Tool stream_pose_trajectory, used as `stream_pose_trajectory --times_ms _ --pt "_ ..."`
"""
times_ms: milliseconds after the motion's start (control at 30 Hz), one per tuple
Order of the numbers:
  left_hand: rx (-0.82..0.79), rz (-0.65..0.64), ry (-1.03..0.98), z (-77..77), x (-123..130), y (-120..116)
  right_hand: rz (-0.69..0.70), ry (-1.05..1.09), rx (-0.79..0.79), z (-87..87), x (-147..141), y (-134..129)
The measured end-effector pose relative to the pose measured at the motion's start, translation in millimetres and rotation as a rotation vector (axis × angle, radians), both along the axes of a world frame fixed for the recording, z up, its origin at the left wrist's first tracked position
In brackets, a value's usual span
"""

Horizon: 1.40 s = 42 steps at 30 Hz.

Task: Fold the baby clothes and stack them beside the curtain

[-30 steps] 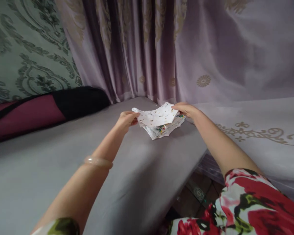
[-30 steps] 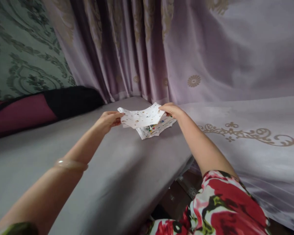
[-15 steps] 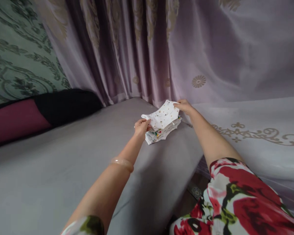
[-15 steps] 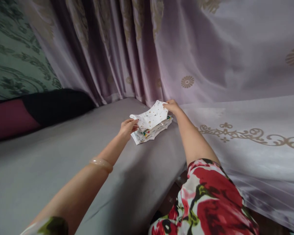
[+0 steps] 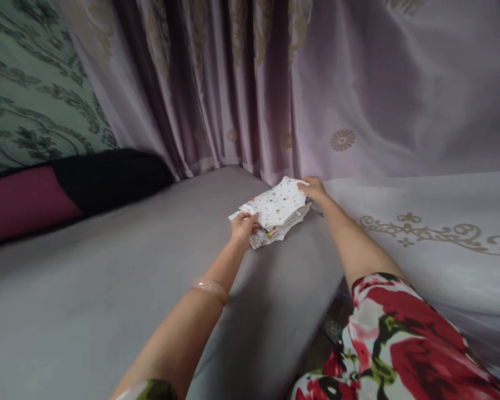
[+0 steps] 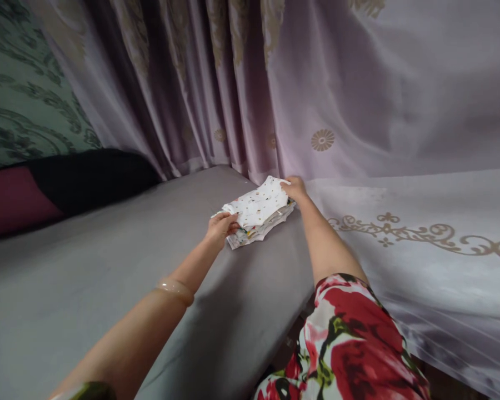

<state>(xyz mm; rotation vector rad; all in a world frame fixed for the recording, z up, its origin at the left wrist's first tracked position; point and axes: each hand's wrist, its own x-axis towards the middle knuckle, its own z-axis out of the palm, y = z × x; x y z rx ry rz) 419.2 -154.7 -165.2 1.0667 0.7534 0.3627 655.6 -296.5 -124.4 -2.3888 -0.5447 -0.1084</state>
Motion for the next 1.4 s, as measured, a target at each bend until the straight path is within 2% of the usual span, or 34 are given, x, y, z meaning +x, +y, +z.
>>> stream_pose_trajectory --times_ms 133,233,367,600,733,833,1000,1200,1300,1400 --pt "0.008 0.015 -0.004 -1.9 -2 -2 -0.073 -0.076 -0.21 -7.1 -5 -2" --pt "0.016 0.023 -0.008 -4.7 -2 -2 -0.101 -0.101 -0.279 -12.8 -10 -2" --pt "0.027 0.017 -0.015 -7.9 -4 -1 -0.056 -0.183 -0.397 -19.5 -17 6" --pt "0.048 0.006 -0.012 -6.4 -7 -1 0.121 -0.111 -0.489 -26.4 -50 40" --pt "0.065 -0.02 -0.012 -9.7 -15 4 0.103 -0.001 -0.51 -23.0 -77 55" --pt "0.108 -0.072 -0.005 -21.1 -29 15 0.07 0.014 -0.525 -18.3 -94 61" --pt "0.245 -0.183 0.039 -47.7 -73 52 0.017 -0.027 -0.55 -9.3 -112 67" --pt "0.468 -0.243 0.151 -70.3 -163 114 0.052 0.002 -0.533 -8.1 -116 68" --pt "0.538 -0.188 0.222 -73.6 -217 145 0.128 -0.009 -0.541 -13.4 -124 73" --pt "0.572 -0.101 0.297 -60.6 -271 164 0.223 -0.083 -0.578 -12.6 -147 79"
